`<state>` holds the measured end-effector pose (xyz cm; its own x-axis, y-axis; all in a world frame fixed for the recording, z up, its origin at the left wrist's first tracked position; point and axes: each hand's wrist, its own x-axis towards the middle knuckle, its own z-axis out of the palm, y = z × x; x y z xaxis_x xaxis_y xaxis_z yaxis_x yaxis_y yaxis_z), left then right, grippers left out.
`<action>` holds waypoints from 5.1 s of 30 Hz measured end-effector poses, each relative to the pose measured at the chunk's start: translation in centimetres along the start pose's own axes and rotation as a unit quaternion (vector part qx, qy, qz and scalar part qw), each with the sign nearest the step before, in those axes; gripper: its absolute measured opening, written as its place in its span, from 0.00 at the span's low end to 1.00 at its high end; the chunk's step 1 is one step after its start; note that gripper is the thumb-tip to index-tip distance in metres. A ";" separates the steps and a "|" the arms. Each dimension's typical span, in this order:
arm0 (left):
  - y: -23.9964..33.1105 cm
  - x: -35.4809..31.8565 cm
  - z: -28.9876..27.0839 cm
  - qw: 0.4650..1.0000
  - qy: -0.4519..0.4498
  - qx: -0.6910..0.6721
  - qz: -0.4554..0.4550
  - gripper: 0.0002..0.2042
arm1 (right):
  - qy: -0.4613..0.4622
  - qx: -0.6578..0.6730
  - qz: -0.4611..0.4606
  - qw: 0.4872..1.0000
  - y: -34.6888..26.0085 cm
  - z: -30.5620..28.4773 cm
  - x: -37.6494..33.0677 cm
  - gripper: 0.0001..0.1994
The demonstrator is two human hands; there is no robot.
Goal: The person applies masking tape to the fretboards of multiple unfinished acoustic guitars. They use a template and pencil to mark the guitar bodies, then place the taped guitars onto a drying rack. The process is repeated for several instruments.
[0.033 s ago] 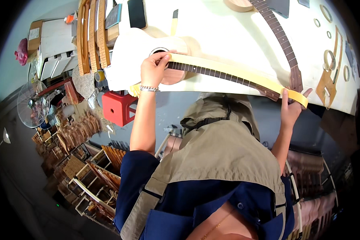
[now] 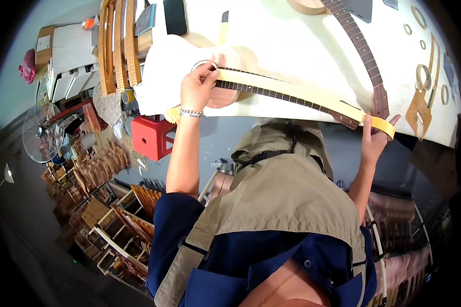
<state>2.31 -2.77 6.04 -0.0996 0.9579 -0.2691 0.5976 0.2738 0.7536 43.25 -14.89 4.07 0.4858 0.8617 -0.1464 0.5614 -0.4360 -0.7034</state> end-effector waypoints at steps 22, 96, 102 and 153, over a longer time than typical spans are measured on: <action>0.3 -1.3 2.0 0.900 0.066 0.334 0.273 0.29 | 0.032 0.190 0.011 0.981 1.3 1.8 -0.3 0.43; 6.3 -8.1 12.9 0.851 -0.203 -0.477 -0.090 0.04 | -0.111 0.819 0.109 0.552 -8.5 4.8 -3.7 0.27; 1.5 -2.4 -0.8 0.970 -0.037 -0.233 -0.062 0.04 | 0.032 0.844 0.016 0.536 -1.6 -0.5 0.5 0.21; 1.9 -7.9 17.0 0.913 -0.011 0.267 0.308 0.15 | 0.081 0.009 -0.148 0.986 -1.3 8.7 1.2 0.37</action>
<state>17.76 -11.25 -0.56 0.3986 0.9125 0.0921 0.8377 -0.4032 0.3683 37.25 -11.03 -1.22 0.4045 0.8970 0.1783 0.6829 -0.1665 -0.7113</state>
